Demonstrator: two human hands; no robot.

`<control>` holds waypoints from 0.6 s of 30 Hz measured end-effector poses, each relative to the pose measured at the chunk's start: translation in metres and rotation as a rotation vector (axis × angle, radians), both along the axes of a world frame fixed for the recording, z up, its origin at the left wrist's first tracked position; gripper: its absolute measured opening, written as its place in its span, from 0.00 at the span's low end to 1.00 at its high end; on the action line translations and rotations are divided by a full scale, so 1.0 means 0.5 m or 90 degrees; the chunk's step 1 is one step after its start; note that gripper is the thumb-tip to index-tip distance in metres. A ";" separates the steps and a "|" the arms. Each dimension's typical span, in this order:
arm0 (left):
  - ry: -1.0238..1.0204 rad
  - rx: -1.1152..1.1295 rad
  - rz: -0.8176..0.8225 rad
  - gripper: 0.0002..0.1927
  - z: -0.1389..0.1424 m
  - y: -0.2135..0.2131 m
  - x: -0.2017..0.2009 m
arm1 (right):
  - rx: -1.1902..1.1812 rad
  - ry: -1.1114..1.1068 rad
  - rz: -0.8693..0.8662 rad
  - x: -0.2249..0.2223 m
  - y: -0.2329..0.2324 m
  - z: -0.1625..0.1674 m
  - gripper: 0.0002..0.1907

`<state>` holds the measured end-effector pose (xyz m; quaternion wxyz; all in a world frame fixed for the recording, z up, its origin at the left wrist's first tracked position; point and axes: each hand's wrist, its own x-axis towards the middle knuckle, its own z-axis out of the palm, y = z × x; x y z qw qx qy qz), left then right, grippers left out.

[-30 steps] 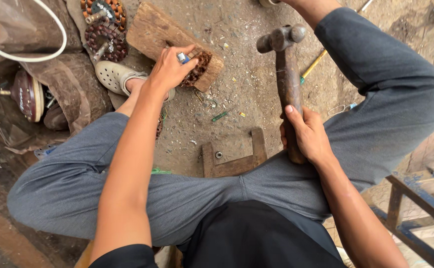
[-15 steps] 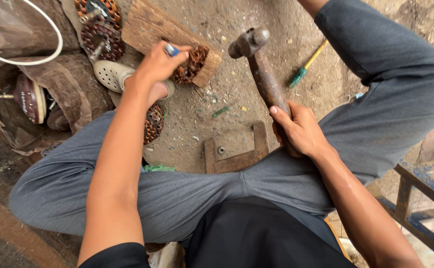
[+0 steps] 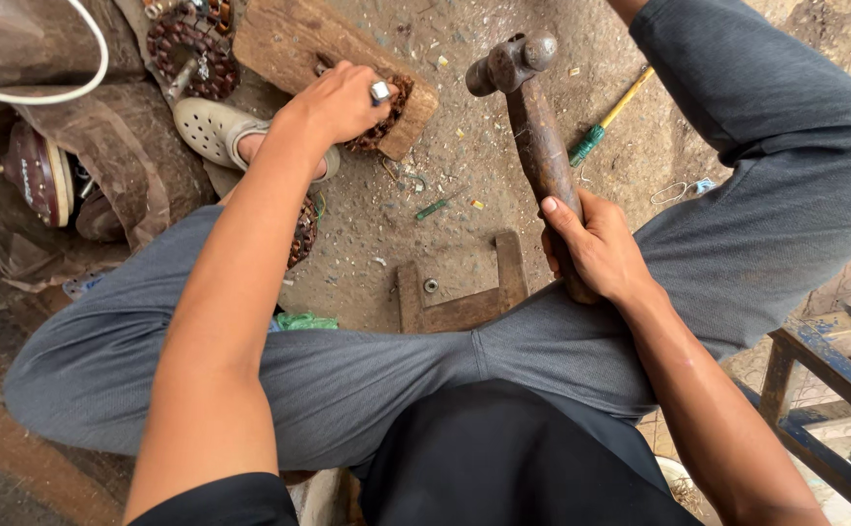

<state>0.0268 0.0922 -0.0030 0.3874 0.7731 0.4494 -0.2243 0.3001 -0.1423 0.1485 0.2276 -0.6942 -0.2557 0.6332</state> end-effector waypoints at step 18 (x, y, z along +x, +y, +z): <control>-0.056 0.060 0.011 0.15 -0.036 -0.071 -0.032 | 0.205 -0.295 0.430 -0.049 0.071 -0.034 0.26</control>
